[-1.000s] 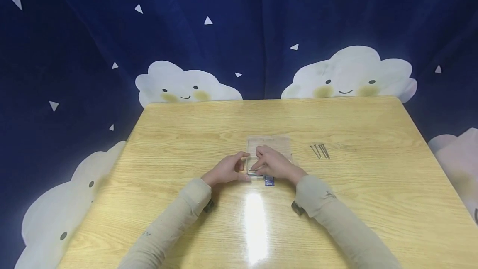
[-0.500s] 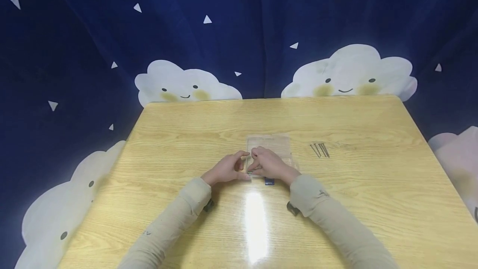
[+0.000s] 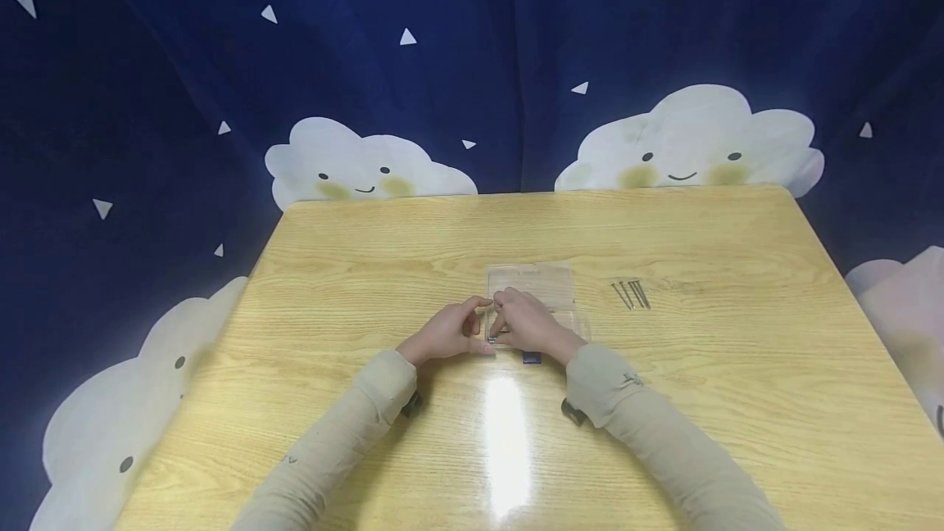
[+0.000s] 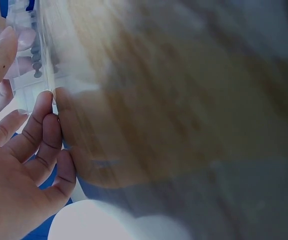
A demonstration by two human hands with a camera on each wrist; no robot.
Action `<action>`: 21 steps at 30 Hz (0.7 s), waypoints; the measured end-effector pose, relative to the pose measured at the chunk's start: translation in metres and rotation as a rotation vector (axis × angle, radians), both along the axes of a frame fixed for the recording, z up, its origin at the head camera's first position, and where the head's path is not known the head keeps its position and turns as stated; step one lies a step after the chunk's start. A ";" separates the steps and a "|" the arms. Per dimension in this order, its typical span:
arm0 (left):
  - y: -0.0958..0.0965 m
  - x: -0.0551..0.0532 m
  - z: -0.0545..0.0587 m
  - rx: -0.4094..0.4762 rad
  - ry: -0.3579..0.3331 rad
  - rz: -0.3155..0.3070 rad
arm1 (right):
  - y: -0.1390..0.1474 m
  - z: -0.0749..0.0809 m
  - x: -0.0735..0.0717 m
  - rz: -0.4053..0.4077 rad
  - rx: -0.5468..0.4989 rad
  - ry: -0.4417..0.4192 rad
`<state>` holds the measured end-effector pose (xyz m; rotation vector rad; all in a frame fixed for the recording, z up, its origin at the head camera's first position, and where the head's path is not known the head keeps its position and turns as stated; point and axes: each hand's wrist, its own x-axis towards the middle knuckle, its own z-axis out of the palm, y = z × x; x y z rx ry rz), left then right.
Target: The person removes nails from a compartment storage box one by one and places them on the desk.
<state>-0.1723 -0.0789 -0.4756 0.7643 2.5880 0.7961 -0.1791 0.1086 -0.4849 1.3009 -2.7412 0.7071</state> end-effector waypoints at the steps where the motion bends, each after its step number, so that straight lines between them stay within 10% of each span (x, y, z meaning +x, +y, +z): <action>1: 0.000 0.000 0.000 0.004 0.005 -0.002 | 0.000 0.000 0.000 0.003 -0.001 0.005; 21: 0.001 0.001 -0.001 0.018 0.011 -0.007 | -0.008 0.010 0.006 -0.057 0.080 -0.067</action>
